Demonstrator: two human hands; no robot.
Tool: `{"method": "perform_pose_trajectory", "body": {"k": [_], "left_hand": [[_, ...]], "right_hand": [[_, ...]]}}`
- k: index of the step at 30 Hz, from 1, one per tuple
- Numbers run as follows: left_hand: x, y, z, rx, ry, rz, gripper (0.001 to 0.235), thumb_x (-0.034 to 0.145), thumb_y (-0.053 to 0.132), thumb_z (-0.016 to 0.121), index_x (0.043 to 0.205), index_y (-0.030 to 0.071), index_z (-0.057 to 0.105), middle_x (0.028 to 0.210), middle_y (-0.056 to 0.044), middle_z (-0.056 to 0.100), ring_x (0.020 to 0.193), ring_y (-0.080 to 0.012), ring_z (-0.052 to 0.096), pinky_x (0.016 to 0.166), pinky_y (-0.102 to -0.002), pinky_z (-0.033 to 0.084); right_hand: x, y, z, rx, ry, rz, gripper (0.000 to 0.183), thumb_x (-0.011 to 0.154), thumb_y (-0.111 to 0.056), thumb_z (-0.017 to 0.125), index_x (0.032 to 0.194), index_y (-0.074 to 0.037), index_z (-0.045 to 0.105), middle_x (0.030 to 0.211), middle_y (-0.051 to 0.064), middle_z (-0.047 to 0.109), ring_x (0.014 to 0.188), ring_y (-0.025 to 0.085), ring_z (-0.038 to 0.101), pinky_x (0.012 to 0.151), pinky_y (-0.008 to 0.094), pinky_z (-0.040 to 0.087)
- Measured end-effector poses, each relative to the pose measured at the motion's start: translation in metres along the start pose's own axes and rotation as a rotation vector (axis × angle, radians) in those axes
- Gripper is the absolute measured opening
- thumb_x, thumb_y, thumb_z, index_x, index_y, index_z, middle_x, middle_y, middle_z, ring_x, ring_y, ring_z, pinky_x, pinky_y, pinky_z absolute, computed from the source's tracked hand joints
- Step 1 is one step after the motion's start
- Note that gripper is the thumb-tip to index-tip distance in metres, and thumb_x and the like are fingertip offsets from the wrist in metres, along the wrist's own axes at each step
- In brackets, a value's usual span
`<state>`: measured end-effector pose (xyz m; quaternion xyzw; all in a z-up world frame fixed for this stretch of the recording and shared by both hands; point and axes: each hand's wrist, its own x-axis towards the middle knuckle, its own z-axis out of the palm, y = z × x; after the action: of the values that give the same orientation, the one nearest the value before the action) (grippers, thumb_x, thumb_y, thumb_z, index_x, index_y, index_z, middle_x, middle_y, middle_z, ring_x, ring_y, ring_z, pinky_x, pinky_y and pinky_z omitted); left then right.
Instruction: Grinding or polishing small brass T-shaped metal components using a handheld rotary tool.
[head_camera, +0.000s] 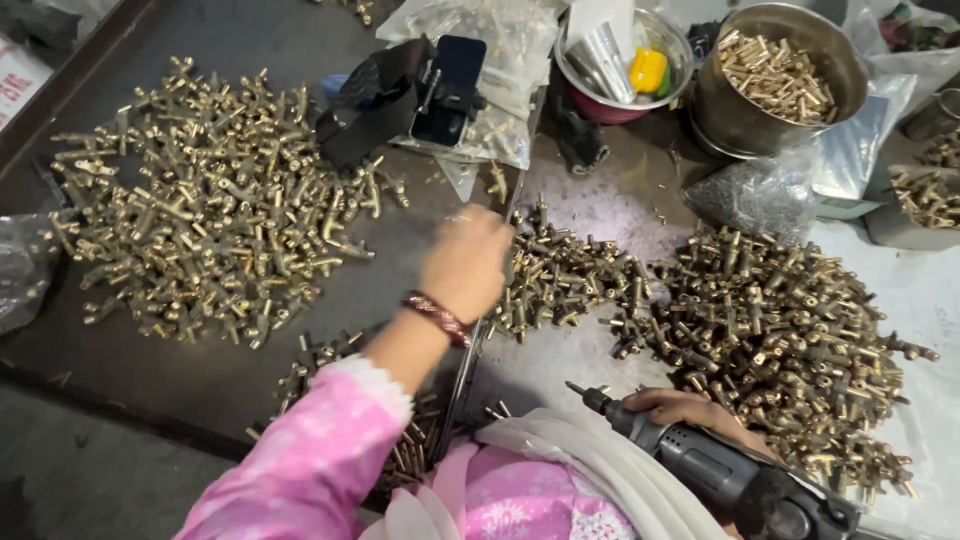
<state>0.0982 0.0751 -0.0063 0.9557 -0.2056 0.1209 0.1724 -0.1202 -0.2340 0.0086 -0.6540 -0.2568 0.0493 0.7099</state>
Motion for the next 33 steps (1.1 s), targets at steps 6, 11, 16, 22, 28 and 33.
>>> {"method": "perform_pose_trajectory", "body": {"k": [6,11,16,22,28,33], "left_hand": [[0.033,0.025,0.032,0.279,-0.216,0.266,0.022,0.086,0.017,0.066,0.102,0.010,0.078,0.145,-0.013,0.053,0.144,-0.0332,0.036,0.112,-0.056,0.033],[0.041,0.008,0.068,0.443,-0.381,0.301,0.024,0.083,0.022,0.067,0.099,0.009,0.080,0.143,-0.011,0.055,0.146,-0.0337,0.033,0.111,-0.055,0.034],[0.029,0.011,0.019,0.144,-0.310,0.320,0.019,0.084,0.007,0.065,0.095,0.007,0.079,0.143,-0.011,0.057,0.143,-0.0318,0.040,0.112,-0.051,0.038],[-0.002,0.041,-0.001,-1.154,-0.243,0.099,0.023,0.085,-0.004,0.067,0.106,0.005,0.071,0.122,-0.012,0.071,0.116,-0.0291,0.065,0.096,-0.040,0.054],[-0.039,0.110,0.041,-1.988,-0.355,-0.402,0.013,0.096,0.015,0.059,0.103,0.007,0.066,0.091,-0.009,0.070,0.075,-0.0199,0.066,0.061,-0.033,0.054],[-0.050,0.132,0.060,-2.005,-0.446,-0.770,0.020,0.099,0.026,0.061,0.089,0.009,0.062,0.071,-0.004,0.060,0.049,-0.0129,0.050,0.041,-0.027,0.036]], "right_hand": [[-0.012,-0.012,-0.008,-0.098,0.111,0.019,0.063,0.079,-0.029,0.085,0.128,0.002,0.062,0.137,0.031,0.061,0.126,0.043,0.063,0.106,0.051,0.051],[-0.029,-0.014,-0.014,-0.154,0.212,0.031,0.058,0.077,-0.023,0.087,0.124,0.001,0.063,0.134,0.031,0.064,0.119,0.042,0.068,0.098,0.051,0.058],[-0.046,-0.014,-0.017,-0.193,0.311,0.038,0.054,0.076,-0.017,0.088,0.120,0.001,0.063,0.131,0.031,0.065,0.114,0.041,0.072,0.093,0.050,0.062],[-0.051,-0.033,-0.018,-0.216,0.422,0.058,0.050,0.076,-0.008,0.088,0.118,0.000,0.062,0.131,0.030,0.065,0.106,0.040,0.076,0.086,0.049,0.067],[-0.011,-0.073,-0.018,0.048,0.469,-0.168,0.052,0.081,0.000,0.079,0.127,-0.002,0.056,0.134,0.026,0.060,0.094,0.036,0.075,0.078,0.046,0.067],[-0.004,-0.052,-0.011,0.180,0.449,-0.170,0.053,0.084,0.000,0.076,0.132,-0.002,0.054,0.136,0.025,0.057,0.091,0.037,0.074,0.076,0.047,0.065]]}}
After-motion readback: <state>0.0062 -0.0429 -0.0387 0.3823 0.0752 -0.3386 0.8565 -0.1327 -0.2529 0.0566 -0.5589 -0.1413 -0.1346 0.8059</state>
